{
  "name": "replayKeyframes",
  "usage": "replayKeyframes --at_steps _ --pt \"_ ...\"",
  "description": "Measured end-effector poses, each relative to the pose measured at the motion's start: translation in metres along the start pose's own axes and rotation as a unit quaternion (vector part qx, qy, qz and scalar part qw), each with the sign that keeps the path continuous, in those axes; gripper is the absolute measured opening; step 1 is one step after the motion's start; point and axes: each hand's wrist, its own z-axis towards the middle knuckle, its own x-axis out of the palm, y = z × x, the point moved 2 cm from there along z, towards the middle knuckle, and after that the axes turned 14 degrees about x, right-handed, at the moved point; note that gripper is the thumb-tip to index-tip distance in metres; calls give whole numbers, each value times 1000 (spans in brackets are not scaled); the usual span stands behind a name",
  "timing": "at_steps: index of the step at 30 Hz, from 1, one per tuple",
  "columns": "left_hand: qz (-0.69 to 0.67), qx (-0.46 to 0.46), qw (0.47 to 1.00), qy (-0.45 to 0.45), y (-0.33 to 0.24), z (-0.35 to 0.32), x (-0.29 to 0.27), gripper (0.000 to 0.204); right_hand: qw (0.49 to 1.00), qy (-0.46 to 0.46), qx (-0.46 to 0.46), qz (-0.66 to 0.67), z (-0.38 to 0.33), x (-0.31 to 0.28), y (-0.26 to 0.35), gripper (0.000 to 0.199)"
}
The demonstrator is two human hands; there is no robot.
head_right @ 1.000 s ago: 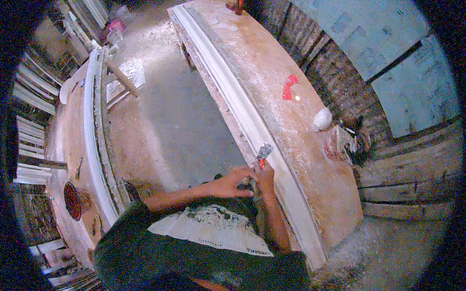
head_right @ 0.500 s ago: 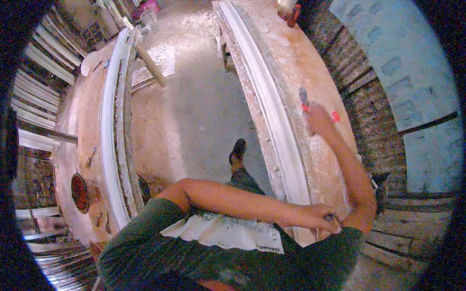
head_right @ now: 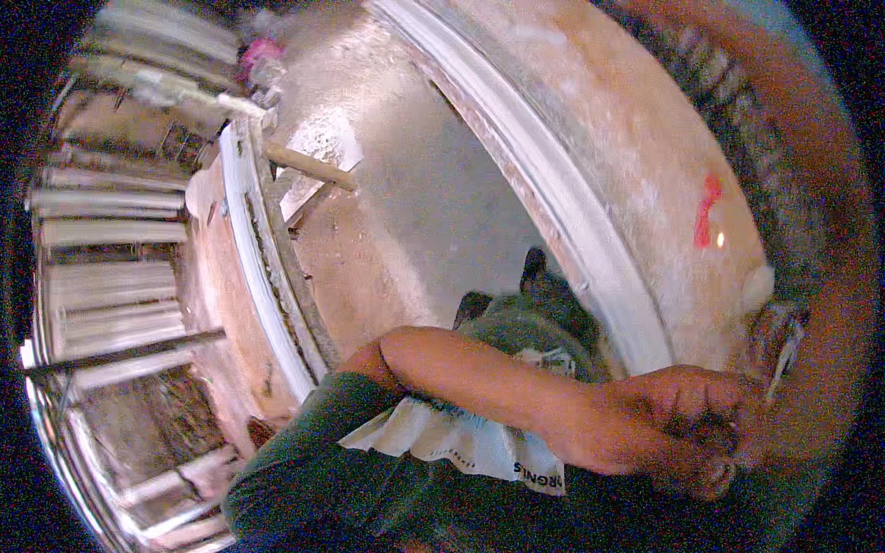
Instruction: The person scrapes and brushes a long white wooden molding on a workbench, then wipes it with a cloth. They flip the molding over and continue scraping and brushing the other side before moving it aside.
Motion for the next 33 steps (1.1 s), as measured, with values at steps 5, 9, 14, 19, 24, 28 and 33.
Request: replayKeyframes --at_steps 5,9,14,19,24,28,33 --pt "-116 57 991 27 -8 1 14 27 985 92 128 67 -127 91 -14 25" --pt "-134 14 990 45 -1 -15 18 25 965 105 216 103 -198 117 4 26" --pt "-53 -38 981 184 -16 -32 15 20 952 95 261 130 -224 128 42 28" --pt "-56 -84 979 177 -34 -49 24 21 946 76 281 145 -233 134 70 30" --pt "-80 -74 982 152 -58 -85 24 22 947 73 276 150 -231 147 105 31" --pt "-80 -55 984 152 -78 -102 25 23 945 71 285 147 -237 152 117 33" --pt "-35 -86 978 186 -75 -107 42 24 945 58 280 161 -223 160 136 34"
